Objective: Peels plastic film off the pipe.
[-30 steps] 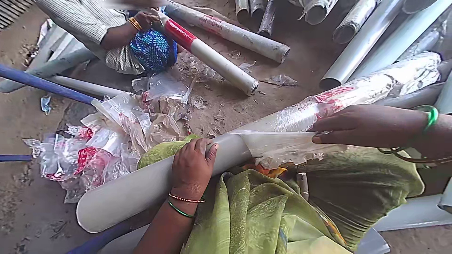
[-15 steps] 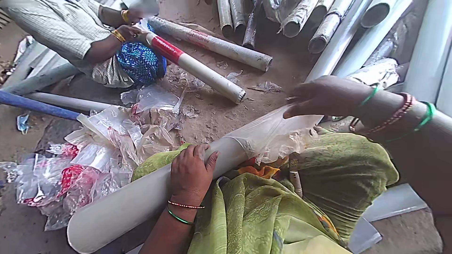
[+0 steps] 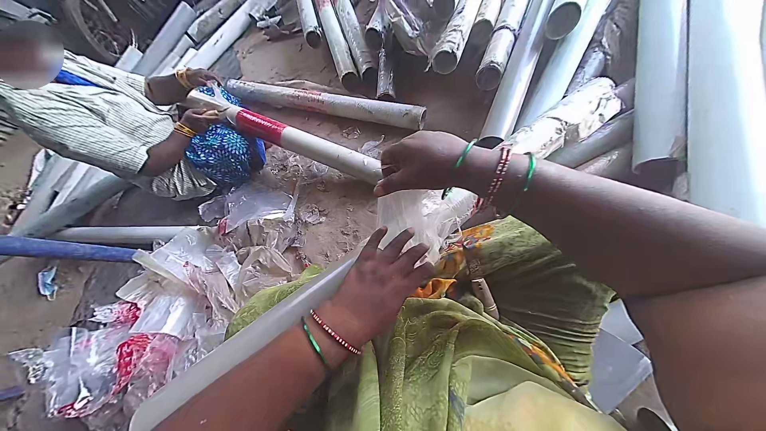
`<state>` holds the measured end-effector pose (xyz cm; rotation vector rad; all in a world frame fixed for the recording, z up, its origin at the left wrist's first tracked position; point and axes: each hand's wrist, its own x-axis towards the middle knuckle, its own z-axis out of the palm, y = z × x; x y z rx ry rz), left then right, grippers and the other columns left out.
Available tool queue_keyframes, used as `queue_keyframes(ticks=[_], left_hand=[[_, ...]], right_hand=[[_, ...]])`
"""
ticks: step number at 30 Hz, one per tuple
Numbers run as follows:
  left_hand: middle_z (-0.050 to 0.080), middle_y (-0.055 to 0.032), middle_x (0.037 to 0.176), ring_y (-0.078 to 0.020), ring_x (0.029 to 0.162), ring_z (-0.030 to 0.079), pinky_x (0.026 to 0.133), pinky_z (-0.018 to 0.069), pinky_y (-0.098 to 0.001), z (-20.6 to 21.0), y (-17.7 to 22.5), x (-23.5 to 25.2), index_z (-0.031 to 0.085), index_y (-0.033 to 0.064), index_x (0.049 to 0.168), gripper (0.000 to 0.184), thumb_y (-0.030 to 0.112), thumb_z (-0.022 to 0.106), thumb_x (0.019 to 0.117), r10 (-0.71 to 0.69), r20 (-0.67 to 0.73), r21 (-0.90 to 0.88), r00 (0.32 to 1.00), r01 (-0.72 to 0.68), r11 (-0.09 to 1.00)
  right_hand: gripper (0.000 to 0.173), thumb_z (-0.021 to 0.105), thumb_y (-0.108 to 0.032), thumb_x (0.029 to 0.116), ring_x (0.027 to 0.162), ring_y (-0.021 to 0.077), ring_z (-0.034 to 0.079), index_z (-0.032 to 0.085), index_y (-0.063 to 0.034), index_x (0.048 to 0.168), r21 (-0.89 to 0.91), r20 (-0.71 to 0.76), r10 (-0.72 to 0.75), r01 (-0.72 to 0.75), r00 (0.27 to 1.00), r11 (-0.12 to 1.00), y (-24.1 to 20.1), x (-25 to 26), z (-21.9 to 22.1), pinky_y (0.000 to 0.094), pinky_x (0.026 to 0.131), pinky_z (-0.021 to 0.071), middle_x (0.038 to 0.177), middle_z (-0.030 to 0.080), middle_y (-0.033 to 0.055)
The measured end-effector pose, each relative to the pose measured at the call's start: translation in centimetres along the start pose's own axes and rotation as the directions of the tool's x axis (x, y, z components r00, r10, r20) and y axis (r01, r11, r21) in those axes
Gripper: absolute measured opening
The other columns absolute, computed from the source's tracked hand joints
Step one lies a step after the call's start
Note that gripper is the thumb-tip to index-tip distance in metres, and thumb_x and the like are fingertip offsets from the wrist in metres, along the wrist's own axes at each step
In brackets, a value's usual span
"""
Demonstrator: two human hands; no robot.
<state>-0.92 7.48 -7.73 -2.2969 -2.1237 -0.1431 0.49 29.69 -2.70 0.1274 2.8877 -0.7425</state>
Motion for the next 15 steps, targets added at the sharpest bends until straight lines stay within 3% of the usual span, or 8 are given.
queue_keyframes(ticks=[3,6,7,9,10,13,15], left_hand=[[0.056,-0.0092,0.15,-0.0325,0.15,0.037,0.122,0.0198,-0.0616,1.1,-1.9,2.8,0.07,0.016,0.133,0.037,0.014,0.066,0.096,0.067,0.259,0.032,0.964,-0.077,0.996],[0.056,-0.0141,0.149,-0.035,0.152,0.031,0.125,0.0121,-0.0576,0.7,-3.0,5.3,0.07,0.0127,0.131,0.035,0.023,0.067,0.0972,0.021,0.486,0.038,0.873,-0.045,0.998],[0.059,-0.0151,0.143,-0.0358,0.149,0.037,0.124,0.0153,-0.0575,0.5,-3.0,5.6,0.072,0.0123,0.126,0.033,0.023,0.069,0.0957,0.02,0.495,0.041,0.869,-0.046,0.998],[0.07,-0.0158,0.121,-0.0377,0.131,0.057,0.118,0.0292,-0.0617,1.2,-3.3,5.2,0.078,0.0096,0.108,0.02,0.015,0.075,0.0883,0.093,0.361,0.015,0.928,-0.105,0.994],[0.072,-0.0151,0.113,-0.0375,0.123,0.062,0.114,0.0329,-0.0636,1.6,-3.5,4.8,0.078,0.0089,0.103,0.017,0.011,0.075,0.0862,0.119,0.31,-0.003,0.943,-0.124,0.992],[0.073,-0.0161,0.105,-0.0411,0.114,0.066,0.099,0.0451,-0.0687,2.0,-3.9,4.1,0.078,0.0069,0.098,0.014,0.004,0.073,0.0853,0.148,0.246,-0.063,0.958,-0.137,0.989],[0.072,-0.0171,0.097,-0.042,0.104,0.069,0.081,0.0553,-0.0634,2.6,-4.3,3.8,0.076,0.0049,0.094,0.01,0.006,0.073,0.0839,0.189,0.165,-0.082,0.968,-0.177,0.981]], right_hand=[[0.046,0.059,-0.05,0.1015,0.09,0.0307,0.063,0.067,-0.0043,0.101,0.009,0.007,0.027,-0.027,1.0,1.0,-0.9,0.3,0.1,0.055,0.076,0.0461,0.092,0.064,0.0134],[0.055,0.051,-0.056,0.1031,0.088,0.0282,0.062,0.066,-0.004,0.099,0.064,-0.033,0.031,-0.029,0.999,0.998,-0.1,-0.1,0.2,0.052,0.074,0.0466,0.09,0.063,0.0118],[0.054,0.05,-0.056,0.1034,0.09,0.0275,0.063,0.067,-0.0043,0.101,0.079,-0.043,0.038,-0.035,0.998,0.996,0.4,-0.6,0.2,0.0512,0.076,0.0467,0.093,0.064,0.0116],[0.053,0.051,-0.052,0.1049,0.106,0.0297,0.064,0.071,-0.0035,0.111,0.102,-0.069,0.055,-0.048,0.996,0.994,1.7,-1.6,0.3,0.0534,0.088,0.0479,0.111,0.067,0.0142],[0.052,0.05,-0.05,0.1057,0.11,0.0308,0.064,0.071,-0.0027,0.113,0.119,-0.103,0.066,-0.054,0.993,0.991,2.5,-2.1,0.6,0.0542,0.091,0.0479,0.116,0.067,0.0155],[0.046,0.051,-0.043,0.1073,0.108,0.0301,0.065,0.07,-0.0016,0.115,0.239,-0.222,0.167,-0.112,0.961,0.965,5.0,-3.3,1.7,0.0543,0.093,0.0482,0.117,0.067,0.0163],[0.04,0.051,-0.038,0.1077,0.104,0.0277,0.065,0.069,-0.0028,0.116,0.308,-0.289,0.225,-0.132,0.931,0.942,6.5,-3.8,2.5,0.0525,0.092,0.0482,0.112,0.068,0.0149]])
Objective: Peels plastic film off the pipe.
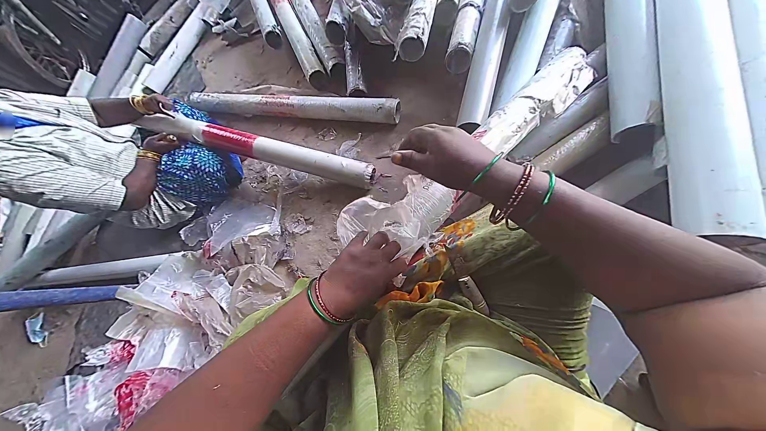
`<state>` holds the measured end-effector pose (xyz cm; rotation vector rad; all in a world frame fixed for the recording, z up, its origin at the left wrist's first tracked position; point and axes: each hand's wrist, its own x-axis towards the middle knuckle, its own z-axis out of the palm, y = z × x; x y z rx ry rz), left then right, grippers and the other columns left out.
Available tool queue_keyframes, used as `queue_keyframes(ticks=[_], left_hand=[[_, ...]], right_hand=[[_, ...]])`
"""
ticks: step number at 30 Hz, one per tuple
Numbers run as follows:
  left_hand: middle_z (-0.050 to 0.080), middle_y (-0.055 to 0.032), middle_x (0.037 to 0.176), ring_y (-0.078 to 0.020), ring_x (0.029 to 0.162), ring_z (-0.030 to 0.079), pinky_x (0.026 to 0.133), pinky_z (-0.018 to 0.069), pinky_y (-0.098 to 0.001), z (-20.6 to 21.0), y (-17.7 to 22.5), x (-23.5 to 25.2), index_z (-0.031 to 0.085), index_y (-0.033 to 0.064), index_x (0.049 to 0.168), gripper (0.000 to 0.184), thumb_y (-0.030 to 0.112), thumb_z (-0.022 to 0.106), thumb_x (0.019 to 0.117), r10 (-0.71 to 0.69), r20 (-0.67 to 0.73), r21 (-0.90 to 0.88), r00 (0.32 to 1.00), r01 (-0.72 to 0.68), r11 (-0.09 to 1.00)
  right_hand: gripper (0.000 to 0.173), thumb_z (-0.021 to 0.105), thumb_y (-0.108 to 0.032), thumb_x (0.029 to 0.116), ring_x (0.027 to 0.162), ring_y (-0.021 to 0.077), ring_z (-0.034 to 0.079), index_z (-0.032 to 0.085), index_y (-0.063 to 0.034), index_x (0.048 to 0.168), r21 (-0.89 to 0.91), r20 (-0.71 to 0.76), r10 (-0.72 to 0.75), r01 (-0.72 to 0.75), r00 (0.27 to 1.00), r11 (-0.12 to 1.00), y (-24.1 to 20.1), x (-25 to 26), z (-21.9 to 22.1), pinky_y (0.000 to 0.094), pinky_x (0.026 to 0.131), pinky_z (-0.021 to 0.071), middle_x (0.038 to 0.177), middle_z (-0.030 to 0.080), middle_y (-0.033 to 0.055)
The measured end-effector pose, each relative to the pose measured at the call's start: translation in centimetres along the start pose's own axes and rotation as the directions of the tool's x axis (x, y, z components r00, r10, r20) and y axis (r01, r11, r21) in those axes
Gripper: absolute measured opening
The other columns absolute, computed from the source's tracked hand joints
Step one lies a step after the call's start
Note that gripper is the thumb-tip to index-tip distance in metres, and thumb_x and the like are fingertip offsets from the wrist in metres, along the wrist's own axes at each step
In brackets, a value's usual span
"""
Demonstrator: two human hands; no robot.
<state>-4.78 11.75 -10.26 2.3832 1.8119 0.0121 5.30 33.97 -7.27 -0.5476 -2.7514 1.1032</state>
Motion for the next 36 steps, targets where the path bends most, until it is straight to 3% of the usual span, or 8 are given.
queue_keyframes(ticks=[3,6,12,18,23,26,30,36], left_hand=[[0.07,-0.0181,0.083,-0.0428,0.086,0.071,0.056,0.0551,-0.0523,0.9,-1.1,0.0,0.074,0.0023,0.086,0.007,0.006,0.069,0.0817,0.05,-0.166,0.02,0.985,-0.047,0.999],[0.069,-0.018,0.084,-0.0428,0.082,0.069,0.051,0.0531,-0.0498,0.6,-2.2,-0.1,0.074,0.0019,0.091,0.01,0.001,0.068,0.0825,0.0,-0.192,0.024,0.981,0.005,1.0],[0.068,-0.0217,0.087,-0.0442,0.086,0.069,0.063,0.056,-0.0546,0.8,-4.2,0.0,0.071,-0.0028,0.094,0.016,-0.004,0.062,0.0813,-0.072,-0.252,-0.087,0.965,0.052,0.995],[0.07,-0.0201,0.088,-0.0408,0.087,0.07,0.07,0.0572,-0.0528,0.8,-5.6,0.3,0.07,-0.0025,0.094,0.016,0.011,0.064,0.087,-0.072,-0.271,-0.157,0.96,0.03,0.987],[0.07,-0.0131,0.087,-0.0352,0.087,0.068,0.076,0.0544,-0.0522,-1.3,-4.9,0.6,0.073,0.0141,0.127,0.045,0.017,0.063,0.0823,0.024,-0.113,-0.129,0.993,-0.039,0.991],[0.068,-0.0124,0.09,-0.037,0.098,0.065,0.086,0.0511,-0.0543,-2.6,-3.6,0.4,0.08,0.0227,0.113,0.039,0.027,0.064,0.0772,0.075,-0.063,-0.064,0.995,-0.079,0.995],[0.065,-0.0174,0.12,-0.0391,0.128,0.054,0.102,0.0448,-0.0562,-4.2,-2.3,-0.3,0.075,0.0162,0.082,0.023,0.036,0.063,0.0815,0.003,-0.125,-0.142,0.992,-0.021,0.99],[0.065,-0.02,0.127,-0.0453,0.126,0.055,0.101,0.0449,-0.0591,-5.8,-1.6,-0.5,0.078,0.0131,0.095,0.026,0.03,0.059,0.092,-0.034,-0.273,0.09,0.962,0.061,0.994]], right_hand=[[0.037,0.052,-0.035,0.1079,0.099,0.0279,0.065,0.068,-0.0027,0.117,0.039,0.002,0.045,-0.045,0.999,0.998,1.5,-0.2,1.1,0.0528,0.089,0.0481,0.106,0.069,0.0147],[0.035,0.052,-0.031,0.108,0.107,0.0317,0.066,0.069,-0.0028,0.118,0.014,0.045,0.028,-0.029,0.999,0.999,2.0,-0.6,2.8,0.0563,0.092,0.0479,0.113,0.069,0.0165],[0.037,0.05,-0.03,0.1073,0.136,0.0361,0.052,0.067,-0.0081,0.131,-0.18,0.197,-0.069,0.106,0.978,0.978,4.2,-0.1,6.5,0.0591,0.112,0.0351,0.137,0.064,0.0157],[0.039,0.044,-0.032,0.1095,0.137,0.0344,0.052,0.066,-0.0104,0.135,-0.203,0.241,-0.047,0.098,0.969,0.974,4.3,0.5,6.4,0.0582,0.113,0.0342,0.139,0.063,0.0149],[0.044,0.038,-0.037,0.1117,0.136,0.0344,0.052,0.063,-0.0114,0.137,-0.262,0.281,0.0,0.076,0.96,0.962,4.4,1.1,6.7,0.0591,0.112,0.0332,0.138,0.062,0.0158],[0.035,0.05,-0.022,0.1064,0.133,0.0355,0.054,0.063,-0.0064,0.134,-0.273,0.272,0.012,0.065,0.962,0.96,4.2,1.0,7.0,0.0591,0.111,0.034,0.135,0.063,0.0176],[0.035,0.058,-0.011,0.0997,0.135,0.0383,0.052,0.061,0.0027,0.132,-0.245,0.262,0.021,0.046,0.965,0.968,3.7,0.4,6.8,0.0609,0.112,0.0311,0.135,0.061,0.0216],[0.038,0.057,0.004,0.0982,0.139,0.0402,0.048,0.057,0.0097,0.135,-0.179,0.214,0.031,0.008,0.976,0.984,4.5,0.1,7.2,0.055,0.118,0.0266,0.14,0.058,0.0258]])
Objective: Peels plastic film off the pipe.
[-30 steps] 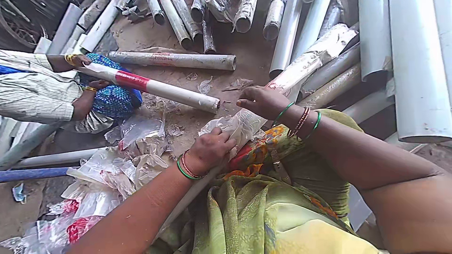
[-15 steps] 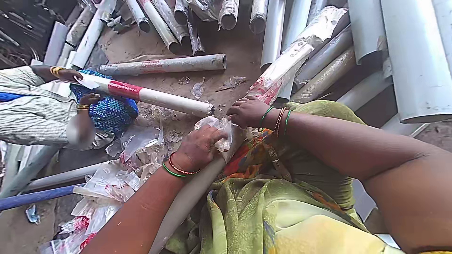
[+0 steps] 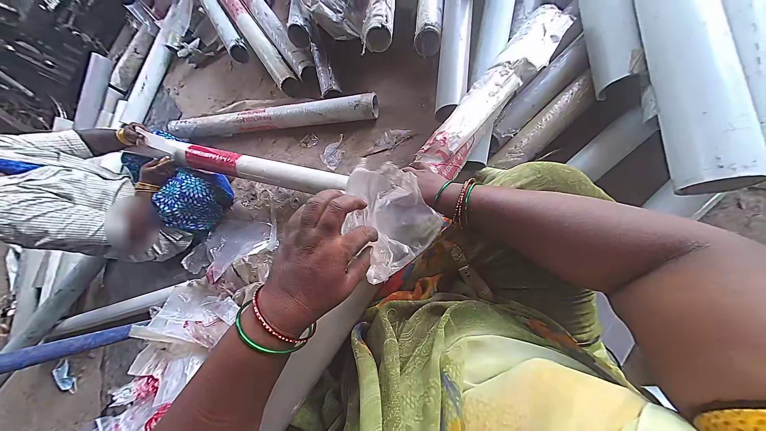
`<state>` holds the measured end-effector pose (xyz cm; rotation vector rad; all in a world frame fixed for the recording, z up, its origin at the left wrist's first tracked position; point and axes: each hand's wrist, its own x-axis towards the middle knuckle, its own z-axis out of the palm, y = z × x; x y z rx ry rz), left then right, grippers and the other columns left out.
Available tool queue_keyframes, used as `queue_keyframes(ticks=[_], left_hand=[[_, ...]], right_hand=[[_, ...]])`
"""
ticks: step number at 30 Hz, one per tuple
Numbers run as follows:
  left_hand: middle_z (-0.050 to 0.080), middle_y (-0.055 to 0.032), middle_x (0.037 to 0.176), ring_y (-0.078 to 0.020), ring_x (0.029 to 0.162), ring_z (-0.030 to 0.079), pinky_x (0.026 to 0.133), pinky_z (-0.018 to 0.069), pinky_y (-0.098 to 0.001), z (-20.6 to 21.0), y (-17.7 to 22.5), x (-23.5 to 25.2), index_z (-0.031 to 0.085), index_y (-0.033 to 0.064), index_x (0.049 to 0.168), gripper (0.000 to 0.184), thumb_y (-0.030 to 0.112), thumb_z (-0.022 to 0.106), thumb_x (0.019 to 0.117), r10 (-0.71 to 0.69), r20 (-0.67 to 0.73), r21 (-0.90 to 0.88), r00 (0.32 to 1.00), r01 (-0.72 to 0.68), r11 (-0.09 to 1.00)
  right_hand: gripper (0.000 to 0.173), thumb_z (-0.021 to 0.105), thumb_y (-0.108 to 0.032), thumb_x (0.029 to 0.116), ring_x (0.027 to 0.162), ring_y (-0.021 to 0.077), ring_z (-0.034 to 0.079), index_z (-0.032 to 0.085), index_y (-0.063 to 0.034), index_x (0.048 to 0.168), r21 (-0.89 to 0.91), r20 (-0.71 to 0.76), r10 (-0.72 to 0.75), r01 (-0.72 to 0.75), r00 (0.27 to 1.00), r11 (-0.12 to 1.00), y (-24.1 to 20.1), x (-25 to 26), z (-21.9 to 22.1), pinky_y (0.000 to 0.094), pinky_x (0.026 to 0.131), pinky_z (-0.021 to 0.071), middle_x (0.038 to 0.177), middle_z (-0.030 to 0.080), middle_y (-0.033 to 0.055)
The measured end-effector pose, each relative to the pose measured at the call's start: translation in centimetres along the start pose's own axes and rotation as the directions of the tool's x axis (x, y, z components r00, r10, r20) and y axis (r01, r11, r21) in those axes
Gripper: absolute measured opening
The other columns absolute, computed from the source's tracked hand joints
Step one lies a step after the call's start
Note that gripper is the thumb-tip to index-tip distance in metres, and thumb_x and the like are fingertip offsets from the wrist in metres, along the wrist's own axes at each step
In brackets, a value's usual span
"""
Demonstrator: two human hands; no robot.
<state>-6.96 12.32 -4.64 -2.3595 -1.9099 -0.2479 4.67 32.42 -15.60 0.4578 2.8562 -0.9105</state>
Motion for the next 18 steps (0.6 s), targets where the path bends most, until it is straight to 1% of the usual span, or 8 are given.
queue_keyframes(ticks=[3,6,8,10,11,12,14,18], left_hand=[[0.071,-0.0105,0.121,-0.0389,0.122,0.061,0.097,0.0484,-0.0562,-0.3,1.7,-0.3,0.08,0.0188,0.101,0.025,0.029,0.058,0.095,0.139,0.069,-0.082,0.988,-0.133,0.988],[0.075,-0.0021,0.114,-0.0309,0.114,0.067,0.093,0.0529,-0.0519,0.4,3.9,-0.6,0.077,0.02,0.103,0.022,0.018,0.057,0.0945,0.3,0.181,-0.205,0.937,-0.262,0.943],[0.075,-0.0033,0.111,-0.0319,0.115,0.068,0.096,0.0515,-0.0559,1.3,4.4,-0.6,0.077,0.016,0.102,0.019,0.012,0.062,0.0923,0.321,0.299,-0.229,0.899,-0.259,0.938],[0.074,-0.011,0.113,-0.037,0.117,0.066,0.099,0.0495,-0.06,2.1,4.0,-0.7,0.077,0.0109,0.101,0.015,0.007,0.069,0.0893,0.243,0.413,-0.169,0.878,-0.188,0.967],[0.073,-0.0149,0.117,-0.0396,0.121,0.064,0.1,0.0481,-0.0613,2.4,3.6,-0.7,0.077,0.0096,0.103,0.016,0.006,0.07,0.0892,0.178,0.468,-0.118,0.865,-0.139,0.983],[0.071,-0.0179,0.122,-0.0413,0.124,0.062,0.102,0.0466,-0.0621,2.5,3.3,-0.6,0.077,0.0086,0.106,0.019,0.004,0.071,0.0879,0.111,0.514,-0.076,0.85,-0.084,0.994],[0.07,-0.0193,0.123,-0.0413,0.126,0.06,0.099,0.0482,-0.06,2.8,2.5,-0.4,0.078,0.0087,0.108,0.024,0.004,0.075,0.0852,0.045,0.54,-0.037,0.841,-0.03,0.999],[0.069,-0.0188,0.12,-0.0406,0.124,0.06,0.098,0.0486,-0.0558,2.8,2.0,0.2,0.075,0.0085,0.114,0.027,0.014,0.078,0.0871,-0.027,0.624,-0.003,0.781,0.037,0.999]], right_hand=[[0.048,0.065,0.007,0.0903,0.141,0.0405,0.045,0.056,0.0112,0.137,0.052,-0.078,-0.027,0.031,0.997,0.998,1.5,0.3,1.4,0.0504,0.121,0.0246,0.144,0.056,0.0262],[0.045,0.061,0.004,0.0945,0.142,0.0389,0.045,0.056,0.0092,0.139,0.036,-0.087,-0.042,0.045,0.995,0.998,1.8,0.6,1.7,0.0502,0.121,0.0246,0.146,0.055,0.0241],[0.042,0.06,0.002,0.0967,0.141,0.0383,0.046,0.056,0.0086,0.138,0.019,-0.063,-0.029,0.03,0.998,0.999,1.1,0.4,1.2,0.0508,0.12,0.0249,0.145,0.056,0.0238],[0.039,0.06,-0.001,0.0968,0.138,0.0388,0.048,0.059,0.0086,0.134,-0.053,0.002,-0.012,0.012,1.0,0.999,0.2,0.3,0.5,0.0545,0.118,0.0265,0.14,0.058,0.0247],[0.031,0.056,-0.004,0.1008,0.135,0.0391,0.051,0.061,0.0065,0.13,-0.11,0.032,-0.01,0.014,0.999,0.994,-0.4,0.3,0.1,0.0572,0.114,0.0302,0.135,0.06,0.0242],[0.032,0.05,-0.015,0.1063,0.134,0.0379,0.053,0.062,0.0015,0.131,-0.138,0.051,0.0,0.007,0.999,0.99,-0.6,0.5,-0.1,0.0581,0.113,0.0319,0.134,0.062,0.022],[0.039,0.042,-0.027,0.1101,0.133,0.036,0.054,0.063,-0.0048,0.133,-0.131,0.053,0.015,-0.008,0.998,0.991,-0.6,0.8,0.0,0.0585,0.113,0.0318,0.134,0.063,0.0191],[0.049,0.033,-0.038,0.1125,0.132,0.0354,0.055,0.064,-0.0064,0.133,-0.121,0.056,0.007,0.0,0.998,0.993,-0.3,1.2,0.2,0.0584,0.113,0.0316,0.131,0.064,0.0184]])
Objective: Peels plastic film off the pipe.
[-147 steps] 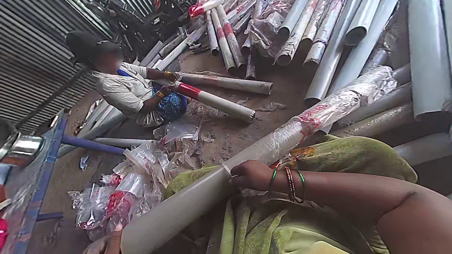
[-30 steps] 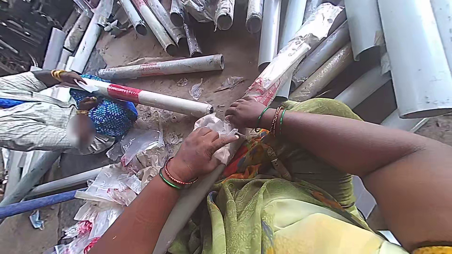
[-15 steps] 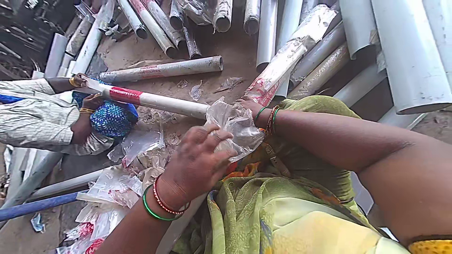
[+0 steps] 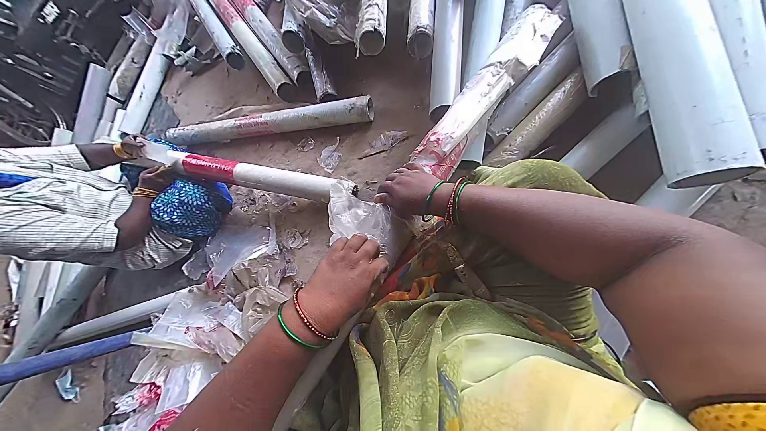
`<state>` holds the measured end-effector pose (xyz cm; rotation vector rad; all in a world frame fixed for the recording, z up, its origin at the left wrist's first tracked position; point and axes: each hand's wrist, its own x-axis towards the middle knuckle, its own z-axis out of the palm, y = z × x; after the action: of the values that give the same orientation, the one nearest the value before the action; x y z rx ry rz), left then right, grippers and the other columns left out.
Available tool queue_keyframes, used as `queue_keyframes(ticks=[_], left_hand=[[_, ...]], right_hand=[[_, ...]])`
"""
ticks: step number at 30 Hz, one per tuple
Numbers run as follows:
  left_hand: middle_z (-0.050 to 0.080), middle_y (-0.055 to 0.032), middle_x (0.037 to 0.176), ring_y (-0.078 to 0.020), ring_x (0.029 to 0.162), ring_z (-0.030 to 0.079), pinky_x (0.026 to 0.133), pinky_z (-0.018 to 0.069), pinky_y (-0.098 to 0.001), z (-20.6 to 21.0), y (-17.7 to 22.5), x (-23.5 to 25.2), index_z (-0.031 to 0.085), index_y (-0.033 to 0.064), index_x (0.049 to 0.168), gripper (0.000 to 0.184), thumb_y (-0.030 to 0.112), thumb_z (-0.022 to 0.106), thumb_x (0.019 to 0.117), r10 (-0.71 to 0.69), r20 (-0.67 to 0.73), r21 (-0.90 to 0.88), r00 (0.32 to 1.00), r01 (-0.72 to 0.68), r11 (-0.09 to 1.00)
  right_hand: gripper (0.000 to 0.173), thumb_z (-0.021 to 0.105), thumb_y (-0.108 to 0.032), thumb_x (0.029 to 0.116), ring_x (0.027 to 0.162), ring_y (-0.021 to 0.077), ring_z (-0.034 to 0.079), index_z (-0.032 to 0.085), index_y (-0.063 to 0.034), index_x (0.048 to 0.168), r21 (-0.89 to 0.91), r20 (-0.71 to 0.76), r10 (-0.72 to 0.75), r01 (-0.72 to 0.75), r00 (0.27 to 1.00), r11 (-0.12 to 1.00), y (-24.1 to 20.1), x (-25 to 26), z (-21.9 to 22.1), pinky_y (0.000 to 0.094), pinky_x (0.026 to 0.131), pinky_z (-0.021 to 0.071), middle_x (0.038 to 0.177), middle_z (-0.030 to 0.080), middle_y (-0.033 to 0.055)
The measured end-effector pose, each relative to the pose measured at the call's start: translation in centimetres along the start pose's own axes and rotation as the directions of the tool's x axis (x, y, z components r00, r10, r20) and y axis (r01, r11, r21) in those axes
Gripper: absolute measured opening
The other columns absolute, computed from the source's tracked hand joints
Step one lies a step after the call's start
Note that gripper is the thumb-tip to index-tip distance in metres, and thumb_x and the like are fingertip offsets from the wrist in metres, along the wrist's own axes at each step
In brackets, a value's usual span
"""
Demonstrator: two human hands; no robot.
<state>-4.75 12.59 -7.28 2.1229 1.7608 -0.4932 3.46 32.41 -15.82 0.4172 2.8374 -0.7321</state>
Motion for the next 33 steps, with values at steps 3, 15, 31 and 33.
queue_keyframes(ticks=[3,15,31,33], left_hand=[[0.071,-0.0178,0.109,-0.0407,0.114,0.064,0.09,0.0512,-0.055,0.1,-0.1,0.1,0.076,0.006,0.107,0.022,0.011,0.078,0.0862,-0.016,-0.027,-0.009,1.0,0.015,1.0],[0.069,-0.0118,0.079,-0.0308,0.073,0.069,0.055,0.0501,-0.0412,3.6,-1.8,1.0,0.072,0.0049,0.083,0.017,0.007,0.059,0.0936,0.321,-0.558,0.282,0.765,-0.189,0.941],[0.068,-0.022,0.09,-0.0383,0.082,0.07,0.067,0.0556,-0.0455,1.4,-5.9,0.2,0.069,0.002,0.096,0.018,0.018,0.062,0.0998,-0.086,-0.834,0.009,0.545,0.169,0.986],[0.068,-0.0232,0.092,-0.0393,0.082,0.07,0.067,0.0558,-0.0478,1.2,-6.2,-0.2,0.069,0.0002,0.097,0.018,0.017,0.062,0.0999,-0.136,-0.83,-0.041,0.542,0.185,0.982]], right_hand=[[0.05,0.033,-0.04,0.1123,0.133,0.0358,0.054,0.063,-0.0059,0.134,-0.006,0.007,0.013,-0.013,1.0,1.0,-0.1,0.0,0.0,0.0589,0.114,0.0308,0.133,0.064,0.0188],[0.052,0.03,-0.038,0.113,0.135,0.0351,0.054,0.064,-0.0038,0.133,0.012,-0.002,0.012,-0.012,1.0,1.0,0.1,0.6,0.2,0.0571,0.116,0.0295,0.134,0.064,0.0195],[0.054,0.03,-0.039,0.1131,0.135,0.0357,0.053,0.064,-0.0029,0.132,0.029,0.008,0.01,-0.011,1.0,1.0,0.2,1.1,0.1,0.0577,0.115,0.0296,0.135,0.064,0.0197],[0.054,0.029,-0.039,0.1132,0.134,0.0358,0.054,0.064,-0.0026,0.131,0.026,0.003,0.001,-0.001,1.0,1.0,0.3,1.1,0.2,0.0576,0.114,0.0302,0.133,0.064,0.0199]])
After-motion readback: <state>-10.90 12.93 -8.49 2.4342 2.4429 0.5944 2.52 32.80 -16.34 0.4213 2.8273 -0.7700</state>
